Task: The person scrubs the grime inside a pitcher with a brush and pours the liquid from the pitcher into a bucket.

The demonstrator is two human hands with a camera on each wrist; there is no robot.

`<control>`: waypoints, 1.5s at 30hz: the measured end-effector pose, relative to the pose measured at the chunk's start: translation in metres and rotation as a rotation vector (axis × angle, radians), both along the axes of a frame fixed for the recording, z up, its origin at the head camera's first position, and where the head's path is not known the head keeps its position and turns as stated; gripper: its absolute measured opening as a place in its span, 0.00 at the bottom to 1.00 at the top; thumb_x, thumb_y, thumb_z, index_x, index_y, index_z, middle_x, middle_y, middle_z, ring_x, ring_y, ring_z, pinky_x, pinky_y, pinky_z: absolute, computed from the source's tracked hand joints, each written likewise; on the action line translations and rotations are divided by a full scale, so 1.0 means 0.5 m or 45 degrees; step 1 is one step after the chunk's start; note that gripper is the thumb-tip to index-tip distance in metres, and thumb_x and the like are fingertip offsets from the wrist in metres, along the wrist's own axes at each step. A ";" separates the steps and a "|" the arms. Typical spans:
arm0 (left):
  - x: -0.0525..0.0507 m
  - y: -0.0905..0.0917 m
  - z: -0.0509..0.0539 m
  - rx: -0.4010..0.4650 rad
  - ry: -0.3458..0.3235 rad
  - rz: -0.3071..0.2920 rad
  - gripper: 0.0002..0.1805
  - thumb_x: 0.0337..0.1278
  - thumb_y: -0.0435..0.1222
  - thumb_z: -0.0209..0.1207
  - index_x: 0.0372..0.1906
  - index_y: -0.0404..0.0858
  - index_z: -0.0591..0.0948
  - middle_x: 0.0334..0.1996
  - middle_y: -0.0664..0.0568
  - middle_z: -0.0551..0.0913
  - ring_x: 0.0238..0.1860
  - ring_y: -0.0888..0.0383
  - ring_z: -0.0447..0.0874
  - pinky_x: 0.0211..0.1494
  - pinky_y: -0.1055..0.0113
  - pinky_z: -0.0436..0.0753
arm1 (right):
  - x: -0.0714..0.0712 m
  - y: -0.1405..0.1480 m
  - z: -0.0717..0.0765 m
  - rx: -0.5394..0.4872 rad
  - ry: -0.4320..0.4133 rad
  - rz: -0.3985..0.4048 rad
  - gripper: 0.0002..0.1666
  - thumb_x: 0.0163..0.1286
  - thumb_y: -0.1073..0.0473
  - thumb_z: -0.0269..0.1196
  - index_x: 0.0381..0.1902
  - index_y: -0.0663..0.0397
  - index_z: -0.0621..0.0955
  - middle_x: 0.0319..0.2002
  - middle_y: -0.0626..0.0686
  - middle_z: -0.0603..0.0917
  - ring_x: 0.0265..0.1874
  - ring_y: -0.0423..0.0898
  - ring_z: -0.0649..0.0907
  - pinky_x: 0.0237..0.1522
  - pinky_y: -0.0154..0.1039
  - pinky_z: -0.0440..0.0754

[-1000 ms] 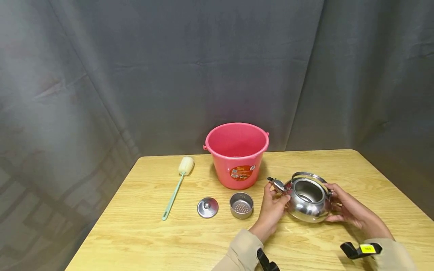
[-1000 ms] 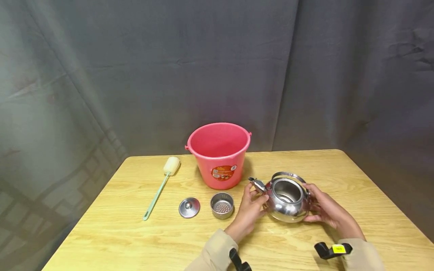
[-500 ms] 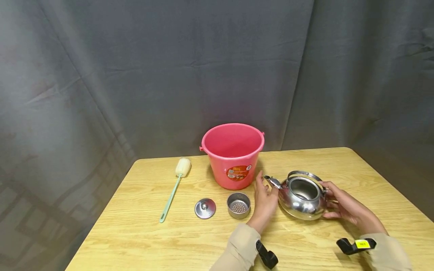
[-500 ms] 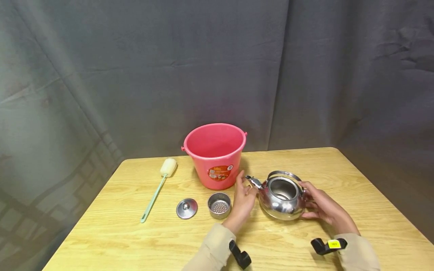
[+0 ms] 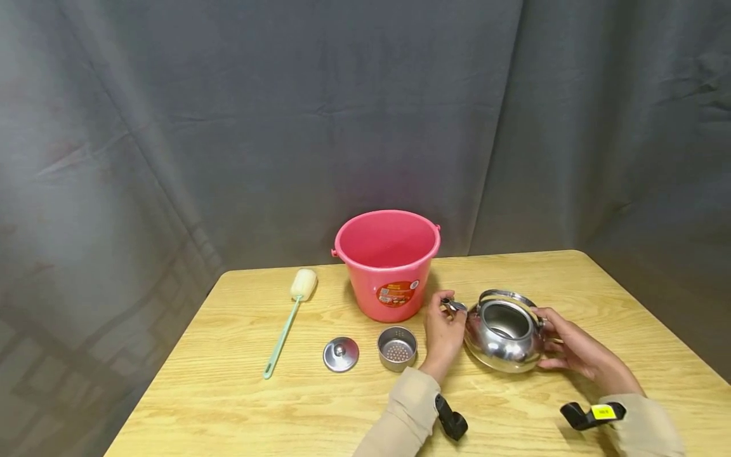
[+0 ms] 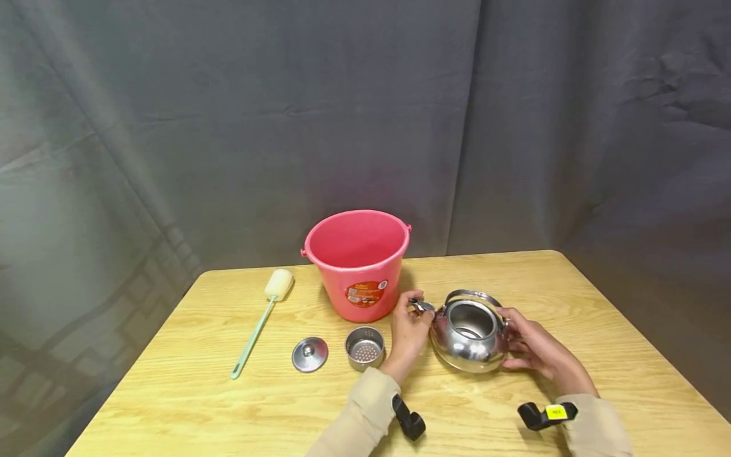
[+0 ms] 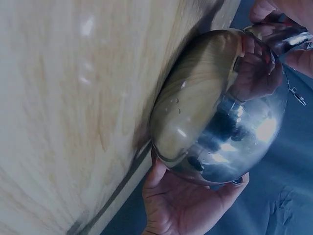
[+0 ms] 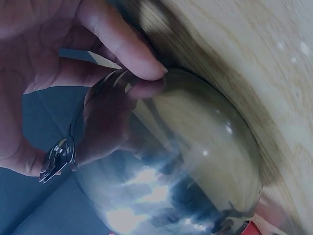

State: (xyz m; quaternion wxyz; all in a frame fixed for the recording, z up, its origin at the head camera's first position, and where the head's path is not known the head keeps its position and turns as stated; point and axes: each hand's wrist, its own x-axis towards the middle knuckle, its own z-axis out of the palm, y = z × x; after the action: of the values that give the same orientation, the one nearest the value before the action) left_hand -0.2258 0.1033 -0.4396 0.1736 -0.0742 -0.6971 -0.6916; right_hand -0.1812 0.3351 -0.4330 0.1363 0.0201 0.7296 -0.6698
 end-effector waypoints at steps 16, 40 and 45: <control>-0.022 0.003 -0.003 0.225 -0.040 0.023 0.08 0.63 0.29 0.54 0.46 0.32 0.78 0.30 0.48 0.85 0.38 0.51 0.84 0.41 0.68 0.79 | -0.013 -0.005 0.001 0.007 -0.014 -0.011 0.14 0.75 0.38 0.42 0.47 0.29 0.72 0.63 0.73 0.57 0.49 0.48 0.76 0.41 0.51 0.83; 0.095 -0.119 0.089 -0.234 0.016 -0.334 0.33 0.67 0.42 0.54 0.73 0.41 0.58 0.70 0.49 0.60 0.69 0.52 0.58 0.66 0.56 0.65 | -0.030 0.028 0.047 0.277 0.087 -0.079 0.52 0.75 0.33 0.35 0.68 0.80 0.54 0.51 0.56 0.78 0.39 0.34 0.80 0.42 0.44 0.83; 0.089 -0.163 0.107 -0.211 0.094 -0.454 0.31 0.70 0.39 0.52 0.73 0.34 0.58 0.70 0.44 0.61 0.70 0.49 0.58 0.67 0.57 0.63 | -0.036 0.050 0.061 0.263 0.208 -0.082 0.48 0.76 0.36 0.38 0.67 0.80 0.57 0.43 0.39 0.78 0.37 0.32 0.81 0.40 0.41 0.83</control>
State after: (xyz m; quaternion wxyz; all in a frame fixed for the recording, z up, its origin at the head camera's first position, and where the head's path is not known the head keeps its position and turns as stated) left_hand -0.1815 0.0216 -0.3862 0.0669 -0.2359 -0.7207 -0.6484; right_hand -0.1990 0.3603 -0.4024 0.0521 0.0030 0.8024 -0.5946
